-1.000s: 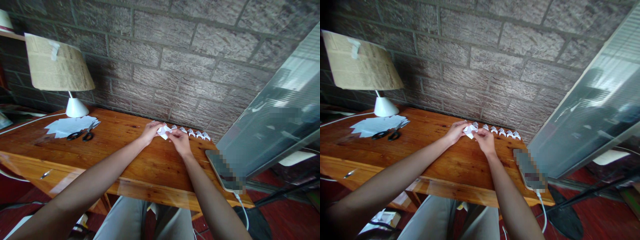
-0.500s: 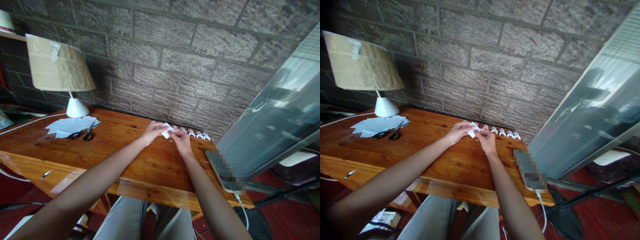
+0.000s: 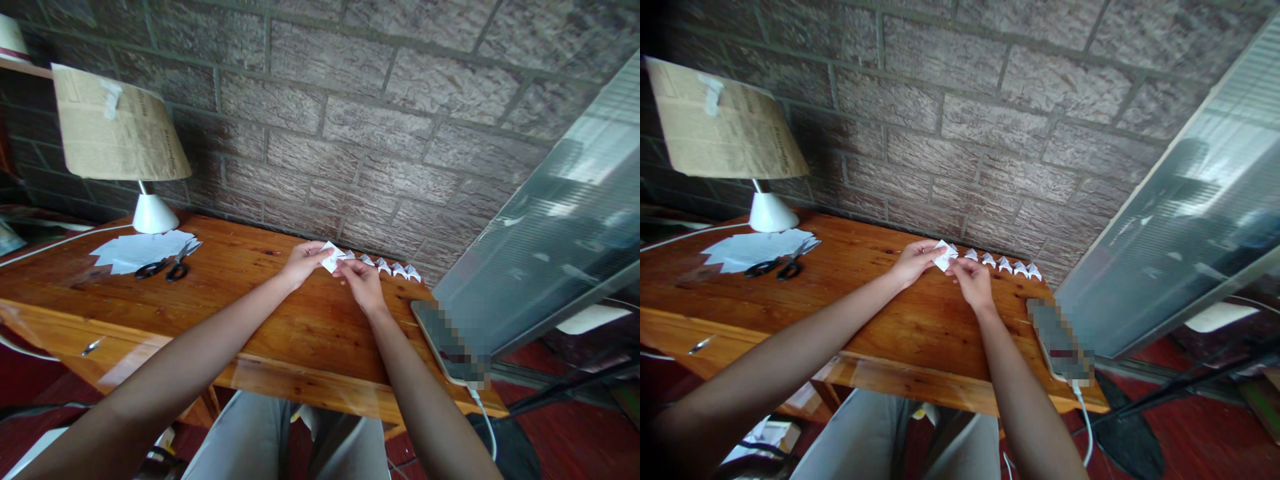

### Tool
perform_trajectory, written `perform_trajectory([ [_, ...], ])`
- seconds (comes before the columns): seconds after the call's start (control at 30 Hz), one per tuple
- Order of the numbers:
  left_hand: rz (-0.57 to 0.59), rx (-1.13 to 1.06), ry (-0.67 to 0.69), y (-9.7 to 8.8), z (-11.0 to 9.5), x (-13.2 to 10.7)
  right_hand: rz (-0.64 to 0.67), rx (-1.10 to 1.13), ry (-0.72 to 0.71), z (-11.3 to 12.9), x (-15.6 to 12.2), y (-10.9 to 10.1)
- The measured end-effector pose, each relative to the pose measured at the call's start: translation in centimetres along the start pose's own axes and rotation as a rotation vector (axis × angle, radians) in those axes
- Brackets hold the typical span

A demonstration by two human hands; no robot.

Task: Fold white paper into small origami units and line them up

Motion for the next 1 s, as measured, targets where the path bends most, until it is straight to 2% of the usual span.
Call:
perform_trajectory([
  [0.2,0.018,0.024,0.030,0.36,-0.03,0.02,-0.083,-0.143,-0.112,0.14,-0.16,0.10],
  [0.37,0.014,0.044,0.000,0.15,0.02,0.05,-0.164,-0.229,-0.192,-0.07,-0.10,-0.05],
  [0.47,-0.004,0.049,-0.058,-0.02,0.08,0.03,-0.161,-0.240,-0.238,-0.25,0.06,-0.28],
  [0.57,0.021,0.012,-0.130,-0.13,0.19,0.02,-0.146,-0.210,-0.250,-0.24,0.18,-0.39],
  [0.67,0.048,-0.034,-0.169,-0.25,0.30,0.08,-0.183,-0.152,-0.249,-0.02,0.12,-0.36],
  [0.77,0.029,-0.060,-0.166,-0.40,0.33,0.21,-0.222,-0.165,-0.305,0.27,-0.15,-0.26],
  [0.9,-0.019,-0.095,-0.120,-0.47,0.39,0.28,-0.179,-0.329,-0.371,0.45,-0.49,-0.07],
  [1.0,-0.036,-0.121,-0.110,-0.30,0.56,0.17,-0.174,-0.373,-0.391,0.52,-0.49,-0.11],
])
Point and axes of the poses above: each hand's wrist, its own x-axis towards the middle knuckle, its own y-axis out of the palm, z = x × y, the point moved 1 cm from there along x, towards the middle knuckle, and after that the axes turned 6 degrees about y, right-handed, at the moved point
